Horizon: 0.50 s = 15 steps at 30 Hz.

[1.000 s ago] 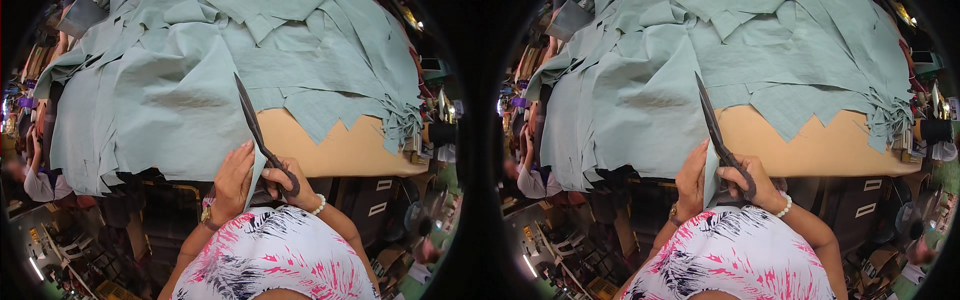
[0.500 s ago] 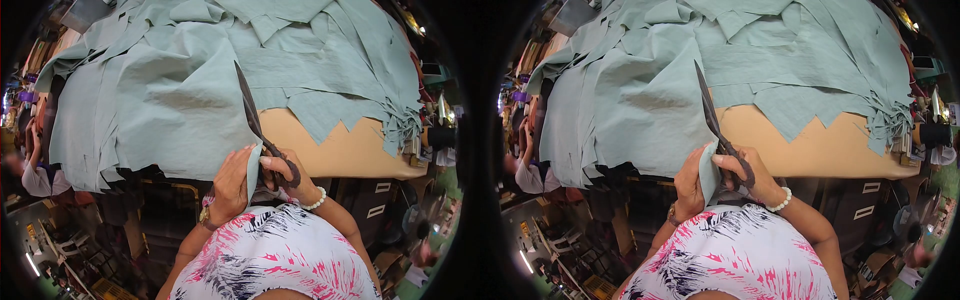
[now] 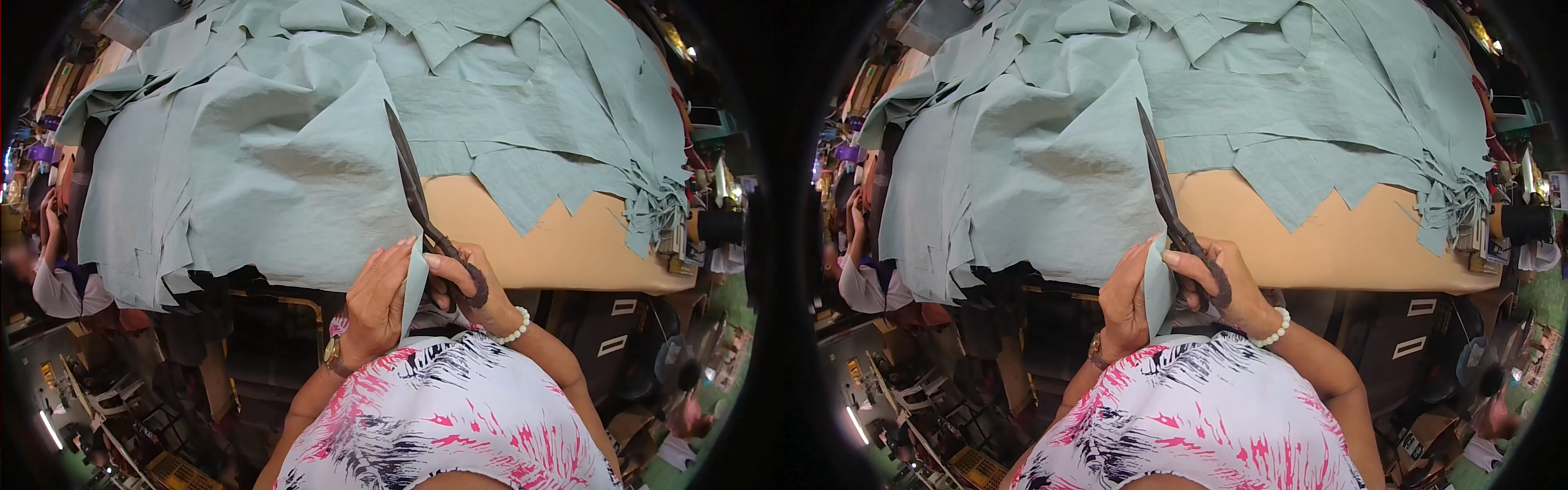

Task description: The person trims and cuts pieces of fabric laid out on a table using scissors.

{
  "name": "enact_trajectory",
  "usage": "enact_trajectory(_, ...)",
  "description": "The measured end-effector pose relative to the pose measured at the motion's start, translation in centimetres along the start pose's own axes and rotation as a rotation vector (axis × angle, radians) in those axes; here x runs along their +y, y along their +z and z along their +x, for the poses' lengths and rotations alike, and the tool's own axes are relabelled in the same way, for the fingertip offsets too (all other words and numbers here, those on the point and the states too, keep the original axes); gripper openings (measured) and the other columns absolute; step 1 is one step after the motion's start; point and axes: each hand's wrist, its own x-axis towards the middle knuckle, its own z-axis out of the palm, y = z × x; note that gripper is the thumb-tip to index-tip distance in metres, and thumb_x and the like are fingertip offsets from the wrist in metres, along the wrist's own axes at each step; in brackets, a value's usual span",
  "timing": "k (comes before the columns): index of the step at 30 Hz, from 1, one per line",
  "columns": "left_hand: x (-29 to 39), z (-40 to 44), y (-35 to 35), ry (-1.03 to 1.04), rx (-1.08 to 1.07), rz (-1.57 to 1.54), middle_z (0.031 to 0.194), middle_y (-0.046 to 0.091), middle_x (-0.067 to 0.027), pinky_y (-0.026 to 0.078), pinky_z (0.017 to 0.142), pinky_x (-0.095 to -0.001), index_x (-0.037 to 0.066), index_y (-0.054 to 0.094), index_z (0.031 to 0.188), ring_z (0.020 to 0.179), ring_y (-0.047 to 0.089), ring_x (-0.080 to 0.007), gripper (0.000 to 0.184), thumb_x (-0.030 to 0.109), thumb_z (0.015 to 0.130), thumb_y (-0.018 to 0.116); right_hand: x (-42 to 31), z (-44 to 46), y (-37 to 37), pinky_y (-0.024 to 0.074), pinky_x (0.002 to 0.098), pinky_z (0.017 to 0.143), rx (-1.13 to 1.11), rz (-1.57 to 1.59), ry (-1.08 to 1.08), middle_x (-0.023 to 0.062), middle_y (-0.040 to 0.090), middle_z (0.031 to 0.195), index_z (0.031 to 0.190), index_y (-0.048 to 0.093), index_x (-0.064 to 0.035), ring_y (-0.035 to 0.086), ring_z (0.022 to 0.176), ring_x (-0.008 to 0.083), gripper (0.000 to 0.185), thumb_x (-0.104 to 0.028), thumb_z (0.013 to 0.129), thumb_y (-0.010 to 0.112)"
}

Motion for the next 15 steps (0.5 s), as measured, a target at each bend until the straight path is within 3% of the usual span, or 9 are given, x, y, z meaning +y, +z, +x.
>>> enact_trajectory(15, -0.33, -0.29, -0.06, 0.01, 0.015, 0.015, 0.114, 0.055, -0.0203, 0.039, 0.09, -0.0448, -0.002, 0.051, 0.111, 0.106, 0.053, -0.0341, 0.026, 0.001, 0.085, 0.045, -0.01, -0.24, 0.07, 0.031, 0.019, 0.037, 0.034, -0.121, 0.012, -0.0001, 0.048, 0.052, 0.074, 0.054, -0.0005, 0.042, 0.039, 0.0047, 0.027, -0.025, 0.082, 0.06)
